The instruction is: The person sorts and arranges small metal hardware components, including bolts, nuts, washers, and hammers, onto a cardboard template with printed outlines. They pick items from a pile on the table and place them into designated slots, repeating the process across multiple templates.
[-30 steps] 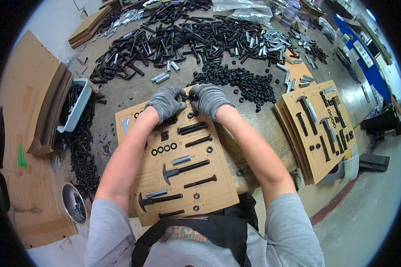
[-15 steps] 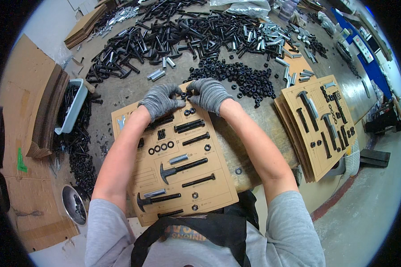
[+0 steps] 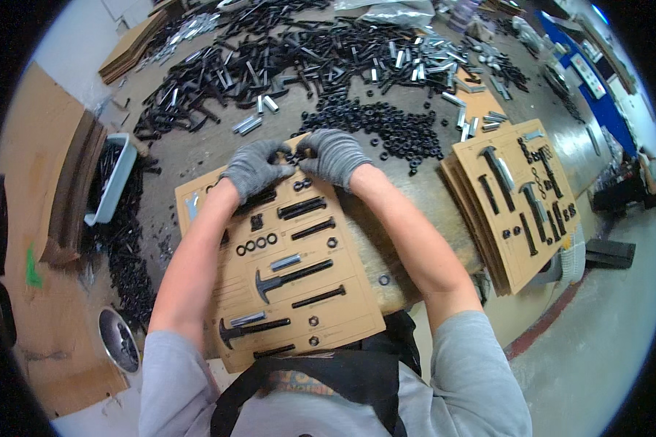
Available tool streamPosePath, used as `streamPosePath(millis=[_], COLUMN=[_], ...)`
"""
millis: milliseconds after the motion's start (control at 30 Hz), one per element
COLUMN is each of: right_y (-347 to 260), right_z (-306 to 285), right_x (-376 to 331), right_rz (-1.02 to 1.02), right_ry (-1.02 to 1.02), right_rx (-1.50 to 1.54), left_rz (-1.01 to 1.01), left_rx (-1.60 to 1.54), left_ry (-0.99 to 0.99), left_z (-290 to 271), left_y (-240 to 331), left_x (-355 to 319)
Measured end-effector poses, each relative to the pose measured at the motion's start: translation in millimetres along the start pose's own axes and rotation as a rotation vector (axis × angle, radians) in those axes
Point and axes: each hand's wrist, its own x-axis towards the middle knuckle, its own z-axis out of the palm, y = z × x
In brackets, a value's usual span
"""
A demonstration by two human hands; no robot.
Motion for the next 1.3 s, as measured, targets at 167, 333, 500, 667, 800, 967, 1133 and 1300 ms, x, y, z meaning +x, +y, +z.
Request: streamPosePath(millis=[167, 333, 500, 667, 800, 967, 1133, 1300], right_y=[64, 70, 48, 51, 60, 66, 74, 69], right_z=[-22, -32, 4, 4, 3, -7, -28, -25], right_x=[-16, -21, -4, -12, -65, -132, -186, -200], right_rz=[0.166, 0.088, -0.098, -0.100, -0.132, -0.203, 0.185, 0.299], right_ry=[0.354, 0.140, 0.196, 0.190, 0.228, 0.253, 0.467, 0.344], right_rx=[0.171, 0.009, -0.205, -0.221, -0.193, 0.011, 0.112, 0.078], left_rz=[-0.021, -0.018, -0.008, 0.005, 0.016, 0.168, 0.181, 0.127], left_rx=[-0.249, -0.243, -0.302, -0.346, -0.322, -0.183, -0.021, 0.208], left_ry=[-0.017, 0.176, 0.174, 0.212, 0.188, 0.077, -0.106, -0.183], left_z=[-10, -14, -17, -11, -13, 10, 47, 60], left_y=[-12, -22, -6, -2, 24, 69, 112, 139], left_x=[-10, -17, -25, -31, -38, -29, -22, -11])
